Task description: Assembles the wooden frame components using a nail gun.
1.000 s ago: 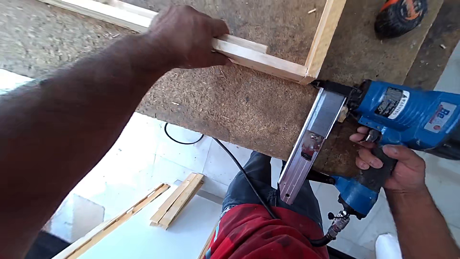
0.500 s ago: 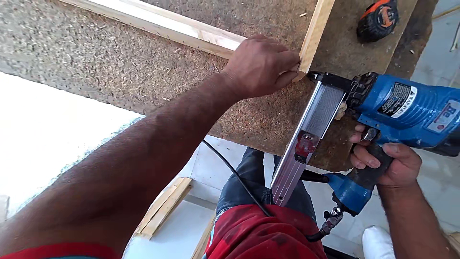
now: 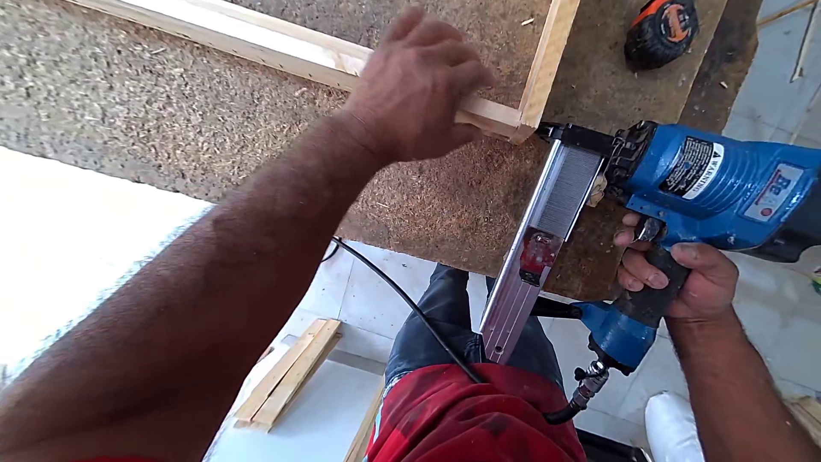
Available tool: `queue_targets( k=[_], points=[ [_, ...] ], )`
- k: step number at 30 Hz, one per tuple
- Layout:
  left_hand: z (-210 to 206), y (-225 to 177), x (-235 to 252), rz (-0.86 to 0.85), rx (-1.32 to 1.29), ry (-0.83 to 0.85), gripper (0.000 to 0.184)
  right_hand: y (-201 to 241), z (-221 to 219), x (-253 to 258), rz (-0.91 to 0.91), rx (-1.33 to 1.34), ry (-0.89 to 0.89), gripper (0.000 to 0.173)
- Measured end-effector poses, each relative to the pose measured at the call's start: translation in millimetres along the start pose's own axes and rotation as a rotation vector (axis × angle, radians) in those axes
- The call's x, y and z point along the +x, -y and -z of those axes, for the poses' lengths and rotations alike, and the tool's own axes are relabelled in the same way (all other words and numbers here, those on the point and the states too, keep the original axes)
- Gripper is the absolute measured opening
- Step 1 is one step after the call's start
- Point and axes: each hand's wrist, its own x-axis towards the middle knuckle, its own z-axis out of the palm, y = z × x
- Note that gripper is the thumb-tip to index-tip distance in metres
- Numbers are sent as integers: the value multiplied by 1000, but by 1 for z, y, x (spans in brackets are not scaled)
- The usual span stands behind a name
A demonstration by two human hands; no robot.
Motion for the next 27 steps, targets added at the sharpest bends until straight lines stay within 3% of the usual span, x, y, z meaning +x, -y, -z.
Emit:
queue_targets(
  k=[6,27],
  points=[
    [-1,14,-7,89,-19,67,30,2,0,1,-15,-17,-6,48],
    [3,12,1,89,-30,154,28,31,-8,5,-158,-141,-61,42]
  ],
)
